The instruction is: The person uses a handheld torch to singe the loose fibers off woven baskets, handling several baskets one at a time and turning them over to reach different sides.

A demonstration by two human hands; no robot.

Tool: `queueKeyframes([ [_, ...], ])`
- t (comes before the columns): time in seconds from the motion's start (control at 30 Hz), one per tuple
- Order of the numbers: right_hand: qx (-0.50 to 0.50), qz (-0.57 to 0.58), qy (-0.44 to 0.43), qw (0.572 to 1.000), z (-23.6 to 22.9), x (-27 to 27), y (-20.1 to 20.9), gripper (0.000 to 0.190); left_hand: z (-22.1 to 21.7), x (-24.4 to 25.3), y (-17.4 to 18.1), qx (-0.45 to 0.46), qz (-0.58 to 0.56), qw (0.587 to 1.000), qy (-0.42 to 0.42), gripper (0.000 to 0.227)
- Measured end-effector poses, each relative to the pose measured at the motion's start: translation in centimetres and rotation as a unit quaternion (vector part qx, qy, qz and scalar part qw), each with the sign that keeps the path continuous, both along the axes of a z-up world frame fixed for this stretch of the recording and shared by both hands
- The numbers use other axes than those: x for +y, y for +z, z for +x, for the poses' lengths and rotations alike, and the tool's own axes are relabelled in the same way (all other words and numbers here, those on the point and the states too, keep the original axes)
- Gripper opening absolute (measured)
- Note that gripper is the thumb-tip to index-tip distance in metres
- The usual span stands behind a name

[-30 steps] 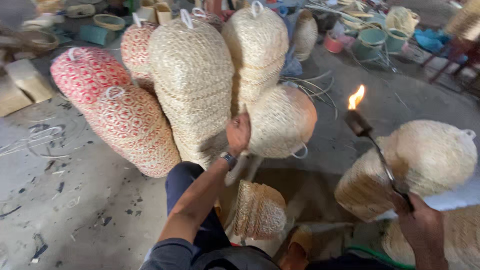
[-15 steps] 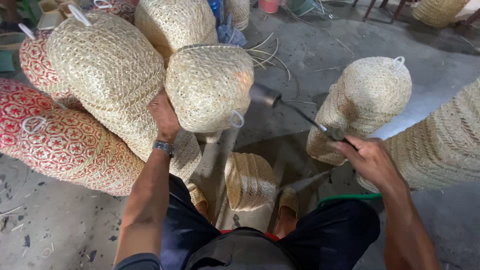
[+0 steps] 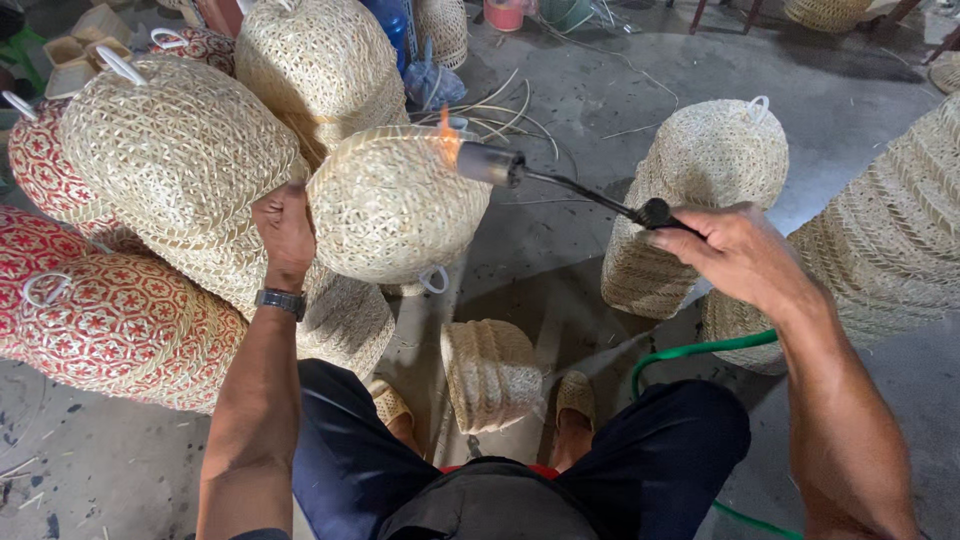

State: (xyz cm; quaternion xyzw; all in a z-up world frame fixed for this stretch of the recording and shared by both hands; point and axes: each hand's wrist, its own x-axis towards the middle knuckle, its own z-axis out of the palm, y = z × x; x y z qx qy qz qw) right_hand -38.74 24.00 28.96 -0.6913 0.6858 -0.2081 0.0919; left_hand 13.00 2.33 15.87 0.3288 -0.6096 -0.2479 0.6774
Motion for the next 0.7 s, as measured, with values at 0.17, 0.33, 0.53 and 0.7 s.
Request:
queueKeyframes([
  [0.17, -0.050, 0.039, -0.039, 0.997, -0.8, 1.0, 0.9, 0.034, 2.0, -1.3, -1.4, 0.095, 0.034, 0.994, -0.032, 0.049],
  [0.33, -0.096, 0.031, -0.030, 0.994, -1.3, 1.7, 0.5, 0.035, 2.2, -1.6, -2.5, 0.275, 0.108, 0.943, -0.153, 0.026],
  [0.53, -0.097, 0.028, -0.037, 0.994, -1.3, 2.1, 0.5, 0.033, 0.6, -0.5, -3.7, 0.378, 0.167, 0.860, -0.299, 0.065],
  [0.7, -0.081, 0.044, -0.045, 0.995, -1.2, 2.3, 0.5, 0.037, -0.7, -0.3, -4.3, 0.435, 0.206, 0.809, -0.338, 0.069],
])
